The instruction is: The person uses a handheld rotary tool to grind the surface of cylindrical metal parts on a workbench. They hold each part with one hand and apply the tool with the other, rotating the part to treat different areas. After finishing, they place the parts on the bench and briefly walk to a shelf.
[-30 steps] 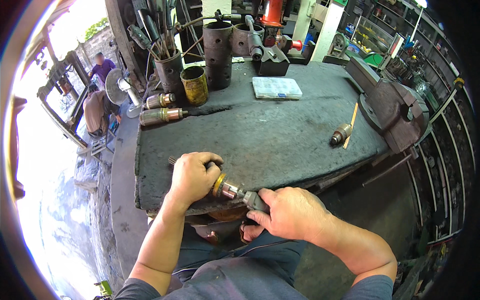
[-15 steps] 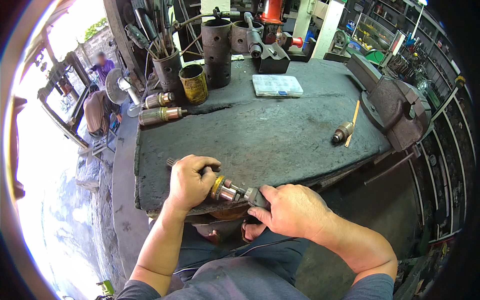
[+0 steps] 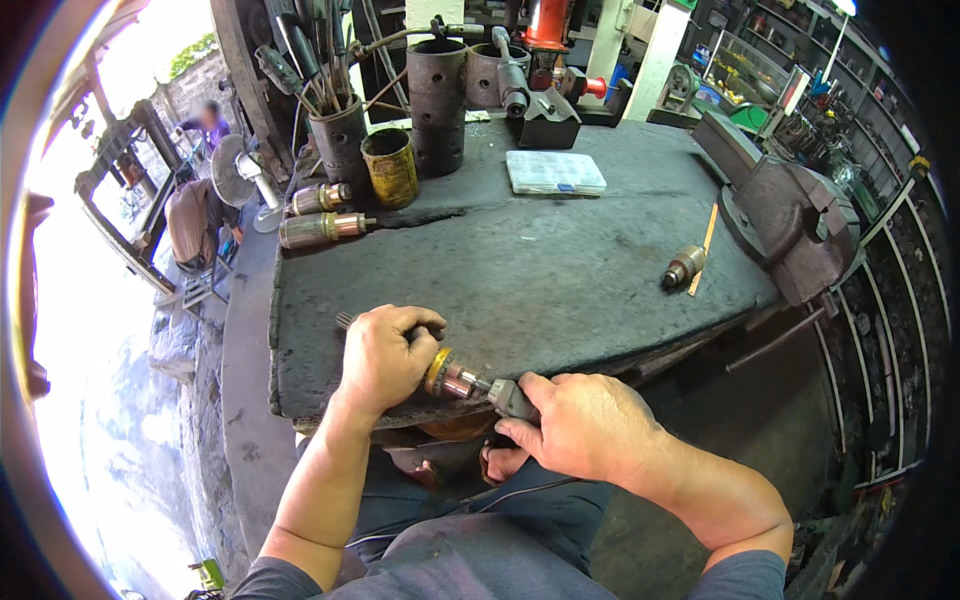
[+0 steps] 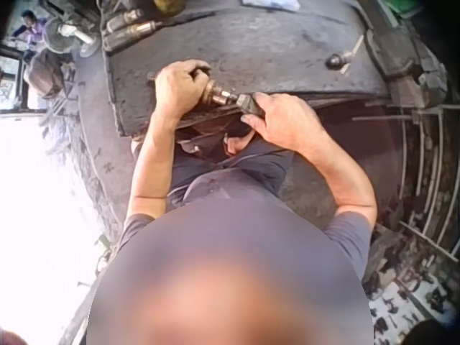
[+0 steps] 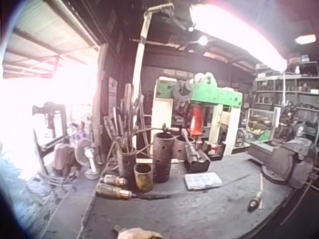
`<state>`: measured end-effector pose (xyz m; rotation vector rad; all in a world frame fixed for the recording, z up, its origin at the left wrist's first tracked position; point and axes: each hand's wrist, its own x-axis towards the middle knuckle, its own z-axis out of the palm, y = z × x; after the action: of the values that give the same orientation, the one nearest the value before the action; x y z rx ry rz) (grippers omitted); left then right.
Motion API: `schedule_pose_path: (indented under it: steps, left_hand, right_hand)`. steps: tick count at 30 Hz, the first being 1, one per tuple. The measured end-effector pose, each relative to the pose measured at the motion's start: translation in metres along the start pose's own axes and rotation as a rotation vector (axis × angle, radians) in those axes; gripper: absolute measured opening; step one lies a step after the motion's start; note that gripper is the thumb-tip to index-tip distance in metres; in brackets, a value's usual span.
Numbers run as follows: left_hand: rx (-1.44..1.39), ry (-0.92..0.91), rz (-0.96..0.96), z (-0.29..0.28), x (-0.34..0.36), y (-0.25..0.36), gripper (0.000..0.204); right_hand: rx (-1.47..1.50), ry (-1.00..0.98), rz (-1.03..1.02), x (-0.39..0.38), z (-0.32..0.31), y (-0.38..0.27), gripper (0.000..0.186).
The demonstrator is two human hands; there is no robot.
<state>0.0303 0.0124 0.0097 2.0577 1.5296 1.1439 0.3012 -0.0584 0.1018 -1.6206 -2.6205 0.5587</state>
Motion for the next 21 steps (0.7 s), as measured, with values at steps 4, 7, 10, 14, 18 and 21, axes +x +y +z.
schedule_pose_path:
  steps: [4,7,10,14,18,21]
  left_hand:
    - [0.019,-0.061,-0.09,-0.001,0.008,0.007,0.024]
    - [0.054,-0.148,-0.192,-0.003,0.017,0.014,0.027]
    - [0.085,-0.209,-0.261,-0.004,0.025,0.021,0.029]
    - [0.135,-0.251,-0.28,-0.004,0.032,0.023,0.031]
    - [0.153,-0.284,-0.304,-0.004,0.035,0.024,0.032]
    - [0.163,-0.278,-0.306,-0.005,0.036,0.025,0.031]
  right_hand:
    - [-0.046,-0.112,-0.034,-0.002,0.004,-0.002,0.056]
    - [-0.059,-0.007,0.006,-0.001,0.005,-0.002,0.056]
    - [-0.07,-0.011,0.017,0.0,0.005,0.0,0.056]
    - [-0.086,-0.013,0.012,-0.001,0.006,0.001,0.055]
    - [-0.068,-0.019,0.034,-0.001,0.005,0.002,0.054]
    - [-0.07,0.006,-0.012,-0.002,0.004,0.004,0.053]
